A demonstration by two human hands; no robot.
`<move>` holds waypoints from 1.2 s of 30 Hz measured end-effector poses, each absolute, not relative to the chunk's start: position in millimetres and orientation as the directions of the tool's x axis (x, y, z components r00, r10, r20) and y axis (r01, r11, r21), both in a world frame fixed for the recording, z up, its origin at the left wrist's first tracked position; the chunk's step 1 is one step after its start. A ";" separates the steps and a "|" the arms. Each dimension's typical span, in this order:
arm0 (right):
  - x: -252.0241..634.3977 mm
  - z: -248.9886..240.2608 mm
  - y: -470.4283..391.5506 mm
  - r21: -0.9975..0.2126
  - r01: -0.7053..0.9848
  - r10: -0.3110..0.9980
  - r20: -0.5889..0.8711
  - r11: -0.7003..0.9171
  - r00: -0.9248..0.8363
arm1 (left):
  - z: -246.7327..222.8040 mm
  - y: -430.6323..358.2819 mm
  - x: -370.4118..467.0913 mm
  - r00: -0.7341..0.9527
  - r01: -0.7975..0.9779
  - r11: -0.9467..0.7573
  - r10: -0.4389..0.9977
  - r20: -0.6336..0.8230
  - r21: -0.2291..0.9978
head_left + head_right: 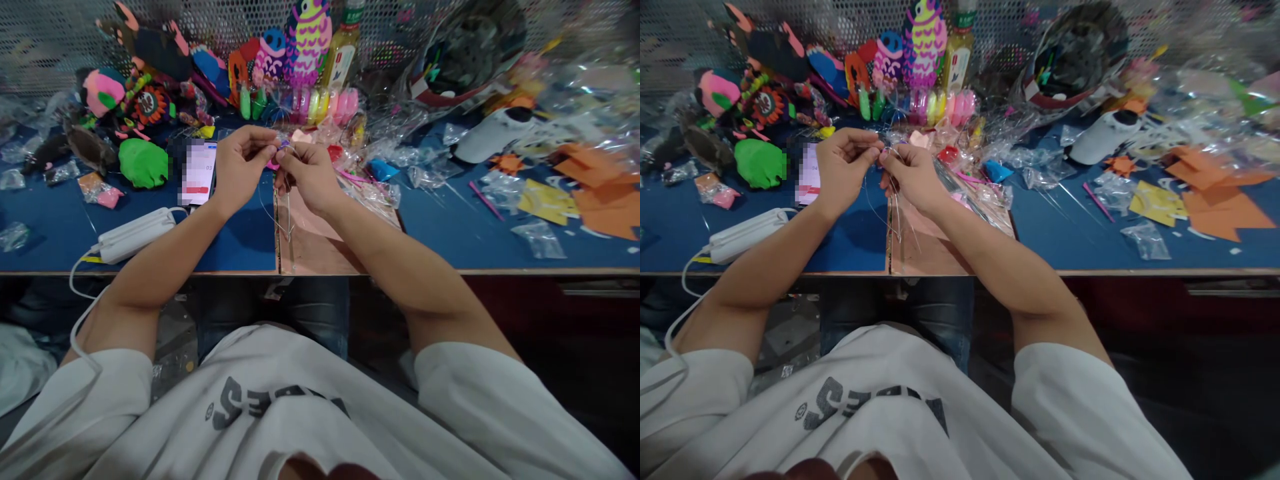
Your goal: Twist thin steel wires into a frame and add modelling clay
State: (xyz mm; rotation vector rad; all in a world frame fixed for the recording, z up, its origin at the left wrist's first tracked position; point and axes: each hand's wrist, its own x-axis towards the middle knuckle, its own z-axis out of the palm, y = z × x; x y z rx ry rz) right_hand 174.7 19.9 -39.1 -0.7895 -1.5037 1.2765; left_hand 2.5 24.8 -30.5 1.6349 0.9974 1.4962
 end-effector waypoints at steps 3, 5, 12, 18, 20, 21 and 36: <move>174.1 -40.7 19.9 -0.960 -0.099 0.916 0.278 0.261 -0.290 | -38.7 32.2 1.7 0.045 0.053 -0.511 0.860 0.509 0.858; 174.2 -41.9 18.8 -0.954 -0.101 0.913 0.300 0.282 -0.277 | -42.5 36.7 0.0 0.054 0.052 -0.465 0.885 0.463 0.884; 174.2 -42.6 15.6 -0.948 -0.058 0.919 0.317 0.312 -0.234 | -32.1 34.5 -7.5 0.202 -0.108 -0.118 0.970 0.138 0.987; 174.9 -43.2 15.3 -0.950 -0.026 0.924 0.310 0.312 -0.222 | -13.0 21.7 -6.9 0.235 -0.083 -0.154 0.957 0.170 0.985; 175.1 -43.7 15.1 -0.946 -0.035 0.921 0.323 0.323 -0.218 | -11.0 20.7 -7.0 0.233 -0.081 -0.177 0.953 0.191 0.981; 175.2 -44.1 15.1 -0.943 -0.043 0.918 0.331 0.329 -0.219 | -10.8 20.6 -7.1 0.229 -0.078 -0.182 0.954 0.195 0.980; 174.5 -48.1 17.5 -0.940 0.017 0.922 0.332 0.342 -0.200 | -8.4 18.5 -4.0 0.156 0.000 -0.189 0.970 0.187 0.982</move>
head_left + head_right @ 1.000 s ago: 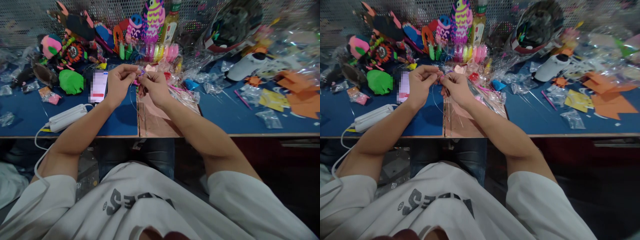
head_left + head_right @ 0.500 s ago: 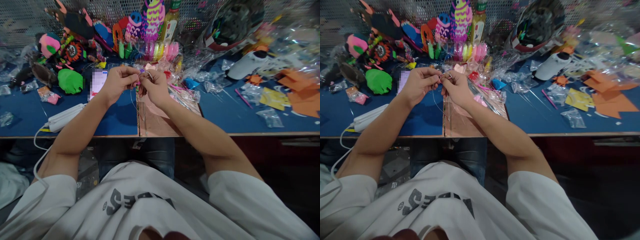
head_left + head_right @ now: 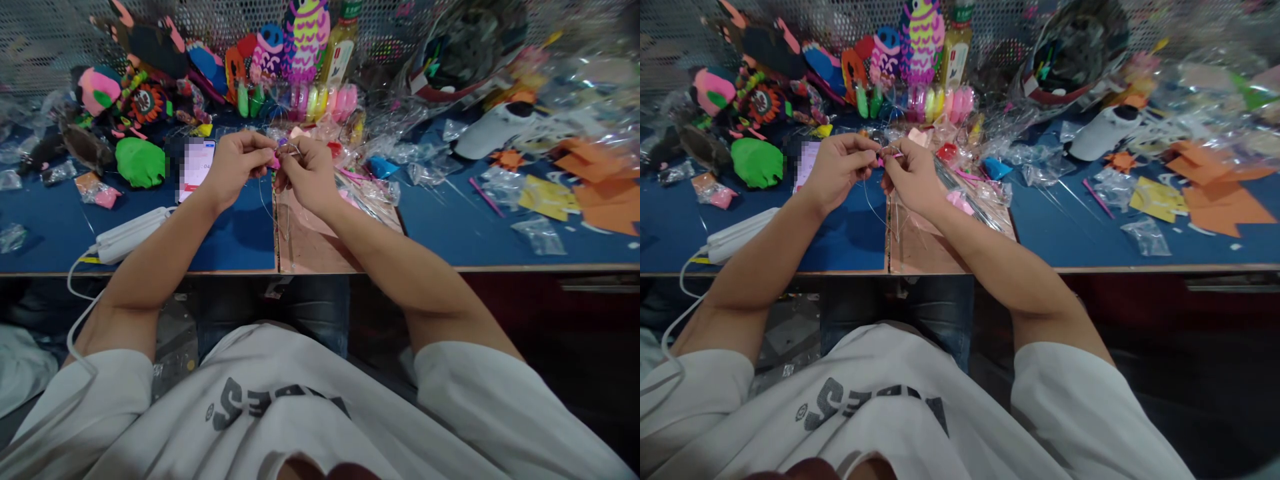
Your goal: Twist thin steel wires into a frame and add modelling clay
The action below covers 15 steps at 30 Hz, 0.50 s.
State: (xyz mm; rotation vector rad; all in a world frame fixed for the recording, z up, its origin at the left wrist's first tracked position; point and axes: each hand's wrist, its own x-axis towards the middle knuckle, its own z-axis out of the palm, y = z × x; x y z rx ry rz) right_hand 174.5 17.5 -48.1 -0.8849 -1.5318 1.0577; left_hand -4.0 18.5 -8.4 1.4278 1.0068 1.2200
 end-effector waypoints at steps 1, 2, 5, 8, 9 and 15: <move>174.1 -48.7 17.8 -0.937 0.035 0.923 0.336 0.348 -0.187 | -8.3 17.8 -3.1 0.150 0.005 -0.200 0.969 0.197 0.980; 173.7 -49.4 18.1 -0.934 0.054 0.924 0.341 0.354 -0.171 | -8.3 17.1 -2.2 0.146 0.010 -0.217 0.966 0.213 0.976; 173.0 -52.0 19.3 -0.926 0.105 0.927 0.347 0.363 -0.145 | -9.4 16.5 -0.6 0.136 0.046 -0.275 0.954 0.267 0.960; 173.3 -53.2 20.3 -0.924 0.103 0.923 0.351 0.368 -0.156 | -13.5 20.5 -1.9 0.124 0.103 -0.323 0.943 0.310 0.941; 173.9 -52.6 20.4 -0.927 0.086 0.922 0.346 0.364 -0.173 | -15.5 22.9 -3.0 0.123 0.111 -0.337 0.938 0.324 0.935; 183.7 -35.9 19.3 -0.985 -0.093 0.935 0.169 0.147 -0.311 | -21.5 29.6 -6.6 0.204 -0.008 -0.358 0.913 0.352 0.934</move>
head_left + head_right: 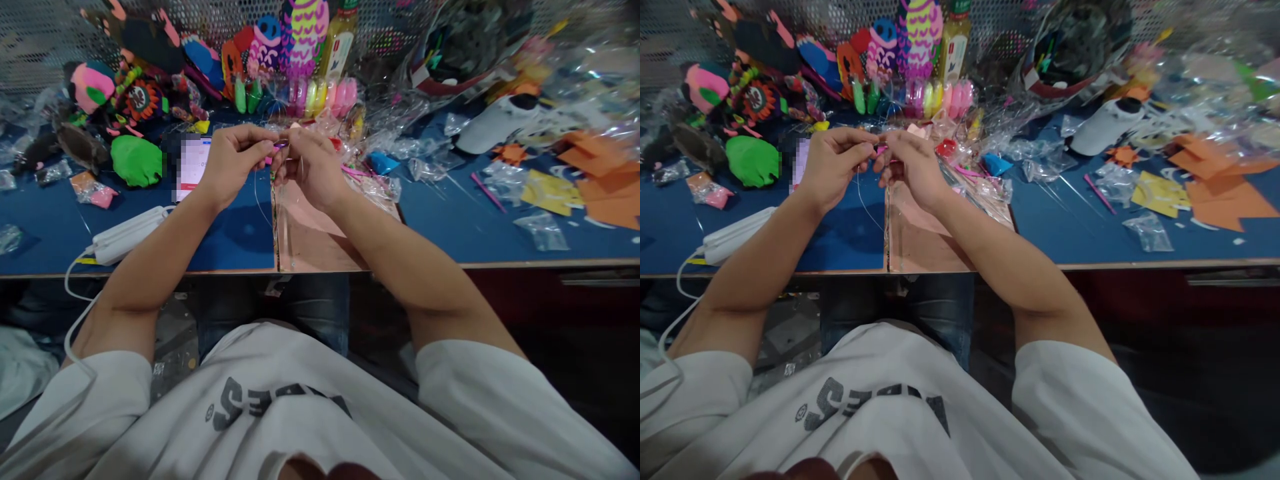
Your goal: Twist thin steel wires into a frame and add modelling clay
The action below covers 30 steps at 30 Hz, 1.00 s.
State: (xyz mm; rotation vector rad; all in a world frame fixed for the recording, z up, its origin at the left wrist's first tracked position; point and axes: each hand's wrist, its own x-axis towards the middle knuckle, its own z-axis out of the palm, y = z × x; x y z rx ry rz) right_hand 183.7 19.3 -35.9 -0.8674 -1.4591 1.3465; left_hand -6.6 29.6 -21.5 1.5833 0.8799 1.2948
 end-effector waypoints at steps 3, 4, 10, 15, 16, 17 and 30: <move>190.8 -29.1 21.8 -0.988 -0.150 0.935 0.096 0.046 -0.342 | -16.3 21.2 -3.5 0.175 -0.064 -0.306 0.934 0.313 0.950; 193.1 -28.2 23.3 -0.986 -0.166 0.935 0.076 0.018 -0.347 | -14.4 18.4 -2.2 0.170 -0.058 -0.260 0.949 0.266 0.964; 202.2 -34.8 33.3 -0.951 -0.256 0.930 -0.074 -0.174 -0.359 | -17.8 16.8 3.5 0.210 -0.140 -0.016 0.977 0.045 0.990; 201.1 -43.4 34.9 -0.924 -0.282 0.918 -0.145 -0.259 -0.370 | -33.1 17.3 9.5 0.225 -0.144 0.023 0.974 0.010 0.989; 200.1 -45.0 34.6 -0.915 -0.286 0.910 -0.164 -0.285 -0.382 | -37.2 17.2 10.9 0.224 -0.146 0.011 0.974 0.022 0.989; 199.1 -46.7 34.5 -0.903 -0.290 0.897 -0.188 -0.318 -0.399 | -41.7 17.4 12.2 0.222 -0.144 -0.009 0.974 0.041 0.990; 217.8 -57.7 38.9 -0.790 -0.202 0.717 -0.376 -0.580 -0.588 | -69.9 11.6 11.0 0.205 0.042 -0.254 0.949 0.241 0.966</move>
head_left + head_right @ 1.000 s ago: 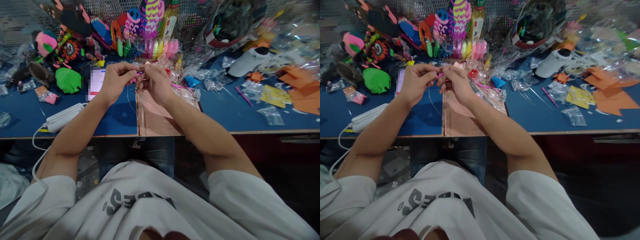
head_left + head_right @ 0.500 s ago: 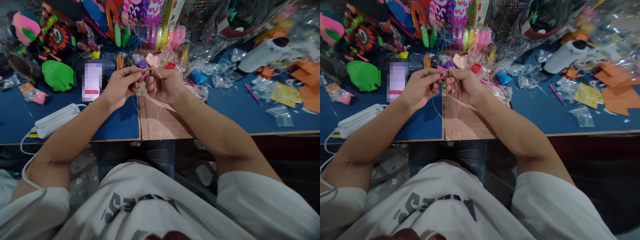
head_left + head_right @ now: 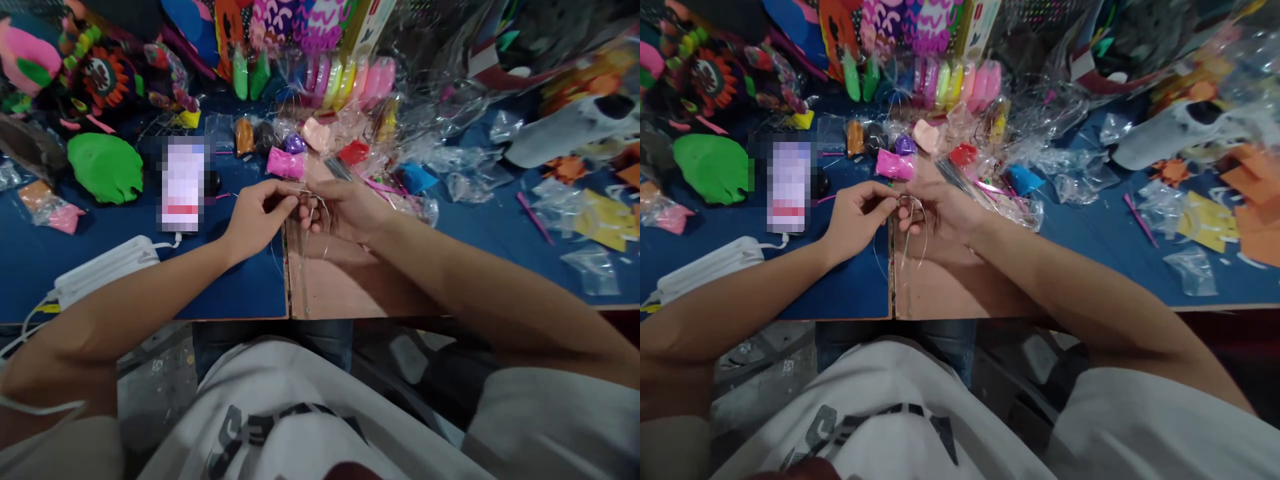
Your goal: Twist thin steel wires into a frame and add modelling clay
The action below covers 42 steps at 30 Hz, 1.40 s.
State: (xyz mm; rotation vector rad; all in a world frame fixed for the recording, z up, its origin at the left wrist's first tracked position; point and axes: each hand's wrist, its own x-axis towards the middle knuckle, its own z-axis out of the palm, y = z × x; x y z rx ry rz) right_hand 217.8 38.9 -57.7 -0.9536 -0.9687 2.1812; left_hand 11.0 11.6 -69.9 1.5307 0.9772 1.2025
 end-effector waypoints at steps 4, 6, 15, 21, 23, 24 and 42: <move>224.4 -51.8 24.6 -0.855 -0.215 0.750 -0.261 -0.472 -0.607 | -67.8 1.1 12.9 0.215 0.120 -0.287 0.942 0.257 0.950; 225.9 -48.8 18.3 -0.885 -0.239 0.804 -0.215 -0.401 -0.554 | -64.7 -2.2 13.1 0.217 0.206 -0.326 0.935 0.281 0.923; 234.5 -47.9 15.8 -0.899 -0.200 0.800 -0.223 -0.391 -0.557 | -49.4 -5.0 11.6 0.325 0.285 -0.318 0.920 0.221 0.904; 234.2 -47.9 13.7 -0.903 -0.229 0.792 -0.170 -0.364 -0.587 | -47.2 -7.9 11.8 0.308 0.301 -0.290 0.931 0.195 0.909; 234.1 -48.8 12.2 -0.900 -0.254 0.807 -0.157 -0.354 -0.570 | -46.1 -8.4 11.9 0.312 0.309 -0.292 0.930 0.193 0.905; 234.3 -49.4 11.8 -0.898 -0.266 0.814 -0.152 -0.351 -0.561 | -45.7 -8.4 11.9 0.315 0.309 -0.296 0.928 0.197 0.904; 235.8 -58.5 13.2 -0.943 -0.259 0.820 -0.025 -0.209 -0.571 | -44.4 -6.6 10.2 0.413 0.332 -0.425 0.868 0.276 0.842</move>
